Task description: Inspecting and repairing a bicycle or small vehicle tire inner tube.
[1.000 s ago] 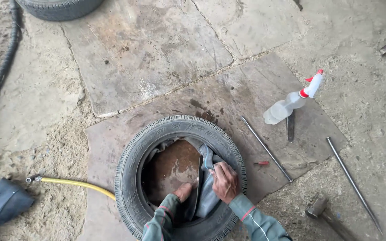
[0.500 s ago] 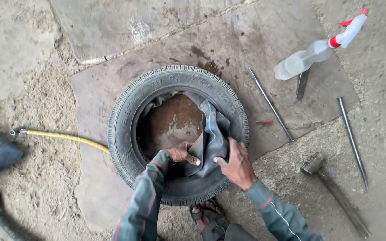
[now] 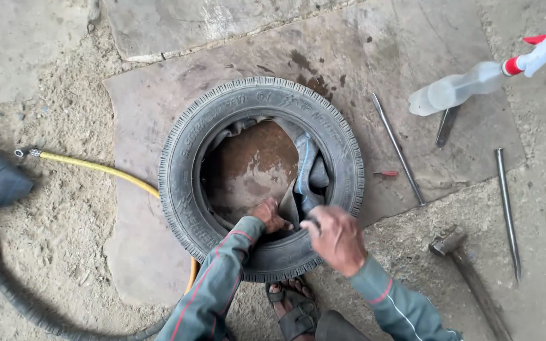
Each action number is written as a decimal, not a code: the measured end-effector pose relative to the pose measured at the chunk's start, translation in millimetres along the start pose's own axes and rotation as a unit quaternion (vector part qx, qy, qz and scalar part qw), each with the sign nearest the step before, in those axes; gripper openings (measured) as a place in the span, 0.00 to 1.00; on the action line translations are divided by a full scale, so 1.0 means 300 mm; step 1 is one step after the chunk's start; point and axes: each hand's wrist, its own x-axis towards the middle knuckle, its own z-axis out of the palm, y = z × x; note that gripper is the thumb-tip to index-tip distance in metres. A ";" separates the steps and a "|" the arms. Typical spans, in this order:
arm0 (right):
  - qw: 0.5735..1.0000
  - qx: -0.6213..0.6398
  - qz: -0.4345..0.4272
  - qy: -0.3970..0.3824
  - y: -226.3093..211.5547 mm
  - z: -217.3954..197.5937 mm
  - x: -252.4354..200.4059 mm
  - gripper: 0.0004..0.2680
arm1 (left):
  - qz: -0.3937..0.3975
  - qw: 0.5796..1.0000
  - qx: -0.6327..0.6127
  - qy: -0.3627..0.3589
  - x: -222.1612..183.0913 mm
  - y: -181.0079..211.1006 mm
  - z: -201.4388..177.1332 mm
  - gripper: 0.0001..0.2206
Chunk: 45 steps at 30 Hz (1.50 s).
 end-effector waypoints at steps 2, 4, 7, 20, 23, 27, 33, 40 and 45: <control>0.996 0.065 -0.054 -0.027 -0.058 0.041 0.020 0.07 | 0.092 0.982 0.159 0.050 0.353 -0.303 0.479 0.30; 0.985 0.130 -0.105 -0.053 -0.079 0.098 0.065 0.07 | 0.183 0.927 0.312 0.095 0.586 -0.510 0.546 0.24; 0.931 -0.094 -0.342 0.084 -0.035 0.170 0.181 0.14 | 0.446 0.851 0.069 0.268 0.381 -0.425 0.442 0.14; 0.887 -0.153 -0.435 -0.032 0.169 0.196 0.278 0.05 | -0.012 0.996 0.083 0.034 -0.225 0.035 0.066 0.29; 0.888 -0.125 -0.439 -0.053 0.202 0.227 0.261 0.04 | -0.039 0.995 0.085 -0.017 -0.415 0.170 -0.056 0.36; 0.888 -0.144 -0.432 -0.060 0.288 0.347 0.259 0.04 | 0.070 0.973 0.220 -0.015 -0.451 0.096 0.051 0.43; 0.878 -0.202 -0.433 0.011 0.246 0.306 0.161 0.07 | 0.142 0.945 0.276 0.101 -0.067 -0.283 0.397 0.31; 0.882 -0.143 -0.450 0.000 0.031 -0.027 0.030 0.28 | 0.163 0.948 0.273 0.035 -0.137 -0.220 0.281 0.31; 0.869 -0.201 -0.427 -0.148 0.087 0.048 0.083 0.32 | 0.180 0.956 0.230 0.032 -0.032 -0.279 0.292 0.26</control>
